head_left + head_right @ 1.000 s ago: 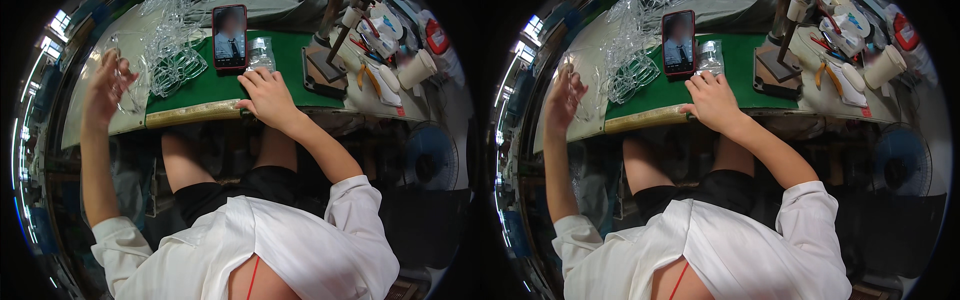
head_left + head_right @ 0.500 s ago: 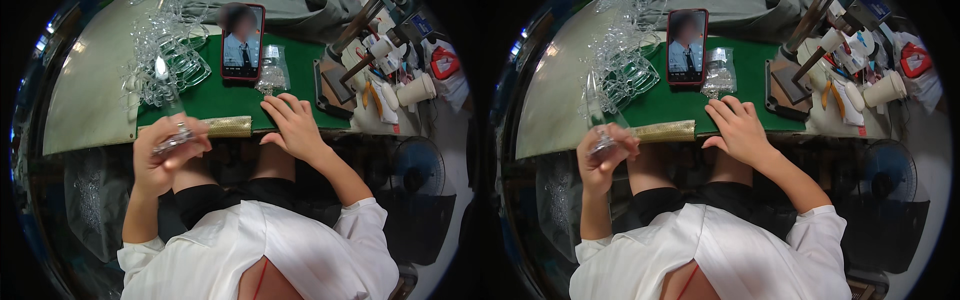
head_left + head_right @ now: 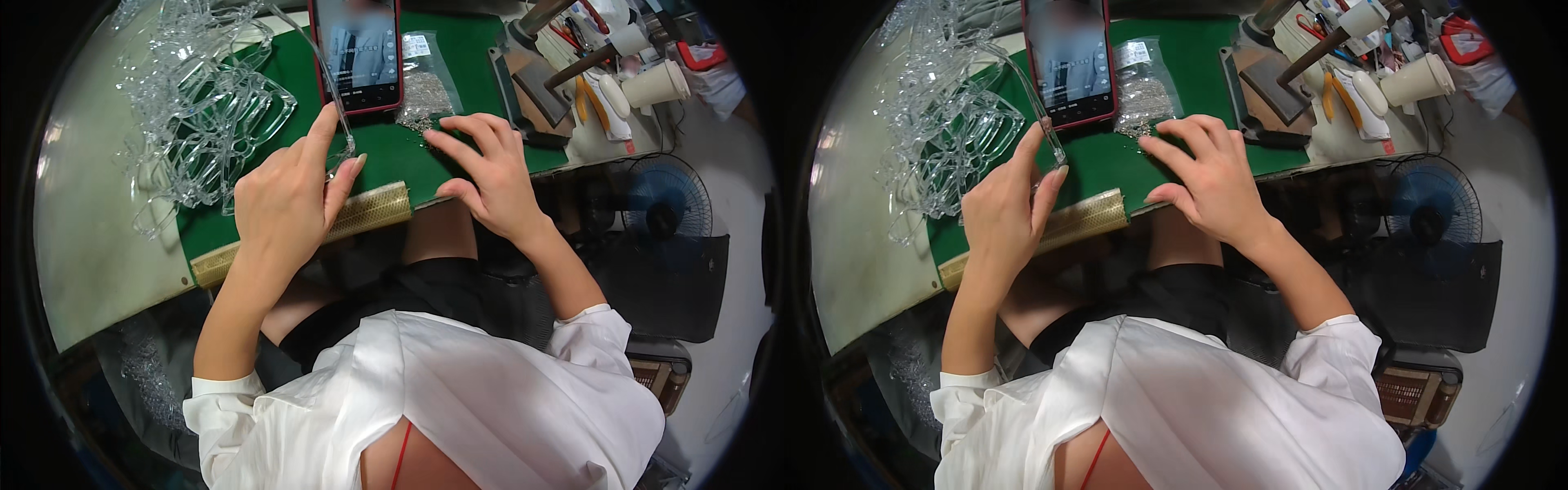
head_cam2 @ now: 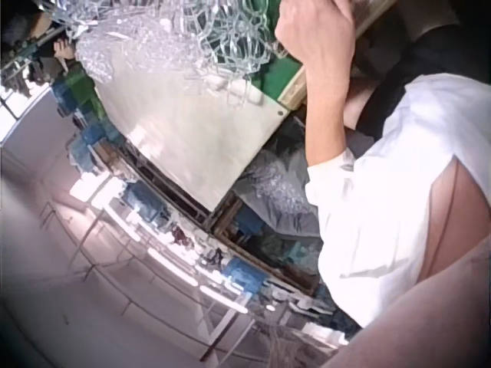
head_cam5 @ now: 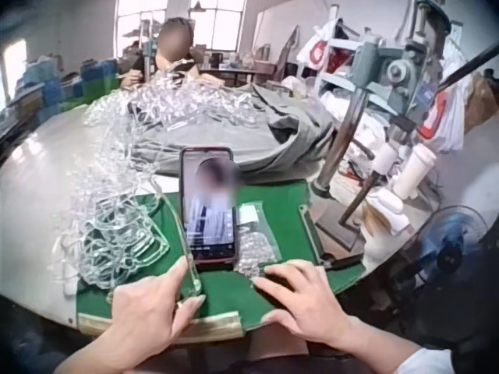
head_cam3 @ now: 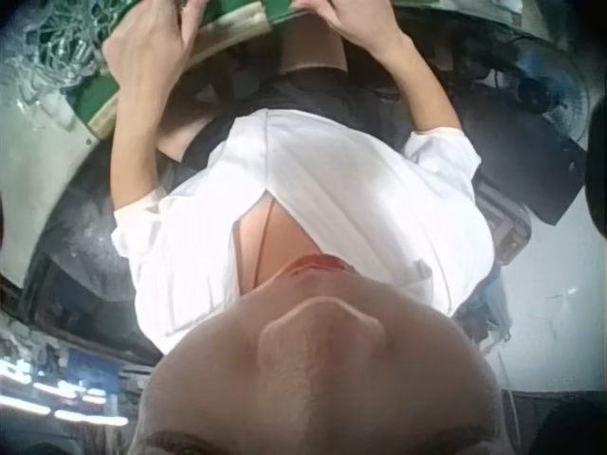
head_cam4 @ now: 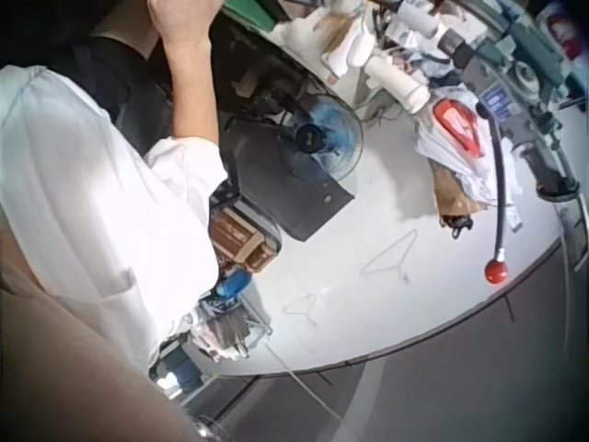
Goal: The person assembles clear eyeglass frames by inserting small metal components into the frame arms. They handle multiple frames one at a time, pick up tiny parts from the table, and place completed frames aside.
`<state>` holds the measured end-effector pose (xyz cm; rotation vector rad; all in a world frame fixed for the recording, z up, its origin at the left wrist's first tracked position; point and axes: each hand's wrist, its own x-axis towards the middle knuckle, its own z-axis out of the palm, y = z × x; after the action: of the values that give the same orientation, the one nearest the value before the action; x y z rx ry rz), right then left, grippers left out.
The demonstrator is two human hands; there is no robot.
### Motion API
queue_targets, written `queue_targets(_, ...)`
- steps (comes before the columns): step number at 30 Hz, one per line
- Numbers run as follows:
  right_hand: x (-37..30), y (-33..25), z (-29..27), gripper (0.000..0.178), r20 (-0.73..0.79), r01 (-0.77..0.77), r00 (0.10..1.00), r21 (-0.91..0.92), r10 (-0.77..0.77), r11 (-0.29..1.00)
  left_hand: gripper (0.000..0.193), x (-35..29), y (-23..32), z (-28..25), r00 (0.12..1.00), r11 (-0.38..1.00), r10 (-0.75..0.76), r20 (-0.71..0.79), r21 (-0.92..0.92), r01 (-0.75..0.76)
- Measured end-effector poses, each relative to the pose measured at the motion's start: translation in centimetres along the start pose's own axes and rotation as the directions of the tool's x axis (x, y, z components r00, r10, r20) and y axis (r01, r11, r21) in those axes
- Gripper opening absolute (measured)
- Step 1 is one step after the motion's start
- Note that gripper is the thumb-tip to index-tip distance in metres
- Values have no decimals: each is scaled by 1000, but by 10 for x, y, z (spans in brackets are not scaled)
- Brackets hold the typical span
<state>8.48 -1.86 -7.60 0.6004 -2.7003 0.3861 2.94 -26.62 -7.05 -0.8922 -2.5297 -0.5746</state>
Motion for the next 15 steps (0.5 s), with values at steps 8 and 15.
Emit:
queue_targets(8,-26,21,-6,44,-15,-5,1000,-46,4,999,53,-12,25,-26,999,839,-4,32,-543,20)
queue_targets(15,-15,28,-9,18,-20,-162,985,234,171,959,84,-25,36,-30,994,585,-27,106,-805,102)
